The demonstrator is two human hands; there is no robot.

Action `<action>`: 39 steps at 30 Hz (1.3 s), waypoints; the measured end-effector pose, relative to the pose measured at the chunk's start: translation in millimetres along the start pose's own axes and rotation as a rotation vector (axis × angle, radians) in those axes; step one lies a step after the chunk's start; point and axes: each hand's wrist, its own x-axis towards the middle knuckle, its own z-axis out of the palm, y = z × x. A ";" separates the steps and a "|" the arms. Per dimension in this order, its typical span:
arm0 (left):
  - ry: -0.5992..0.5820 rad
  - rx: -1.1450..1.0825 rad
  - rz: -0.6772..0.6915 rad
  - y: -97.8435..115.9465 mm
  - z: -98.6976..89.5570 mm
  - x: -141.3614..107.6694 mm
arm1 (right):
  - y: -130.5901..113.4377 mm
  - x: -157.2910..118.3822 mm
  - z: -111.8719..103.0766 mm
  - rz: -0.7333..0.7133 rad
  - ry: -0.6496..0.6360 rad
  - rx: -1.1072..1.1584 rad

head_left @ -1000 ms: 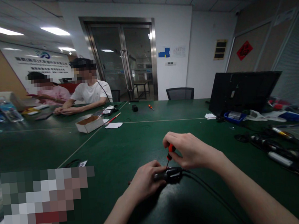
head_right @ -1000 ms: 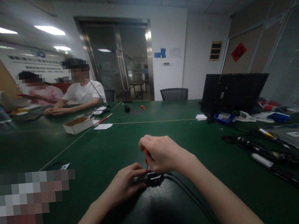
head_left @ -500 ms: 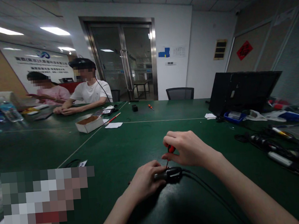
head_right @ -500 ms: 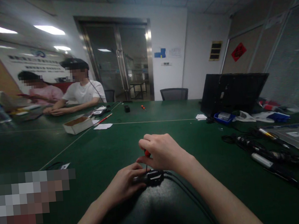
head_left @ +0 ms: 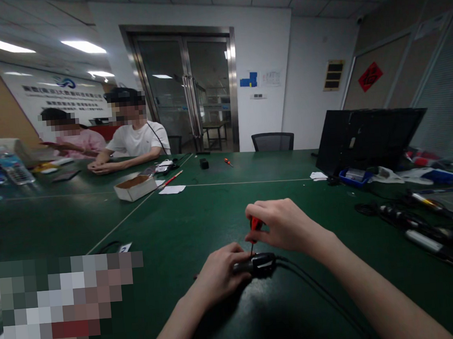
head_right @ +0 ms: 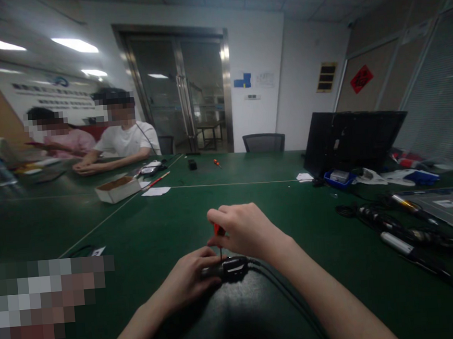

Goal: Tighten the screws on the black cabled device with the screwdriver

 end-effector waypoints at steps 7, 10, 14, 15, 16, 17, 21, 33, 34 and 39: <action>0.011 -0.010 0.017 1.0 0.6 0.0 | -9.7 0.1 2.6 0.066 0.058 0.050; 0.018 -0.014 0.023 -0.3 2.0 0.1 | -10.8 -1.7 -0.4 0.028 0.025 0.202; 0.014 -0.005 0.023 -1.0 2.2 -0.1 | -8.1 -1.7 -0.2 0.073 -0.020 0.256; 0.013 -0.001 0.020 -0.9 1.9 -0.2 | -7.1 -1.4 0.5 0.072 -0.013 0.239; 0.013 0.003 0.016 -0.6 1.5 -0.3 | -6.2 -1.0 1.3 0.065 0.000 0.210; 0.012 0.005 0.013 -0.3 1.2 -0.4 | -5.2 -0.5 2.2 0.057 0.016 0.172; 0.004 -0.004 -0.002 0.9 0.0 -0.4 | -1.9 1.0 5.2 0.046 0.032 0.007; 0.010 -0.001 0.010 0.1 0.8 0.2 | -4.9 -1.7 2.2 0.034 -0.018 0.200; 0.008 0.005 0.006 0.2 0.8 0.3 | -4.3 -1.3 2.8 0.047 -0.018 0.191; 0.007 0.001 0.001 -0.8 1.4 0.5 | -1.0 2.0 6.1 0.061 0.022 0.022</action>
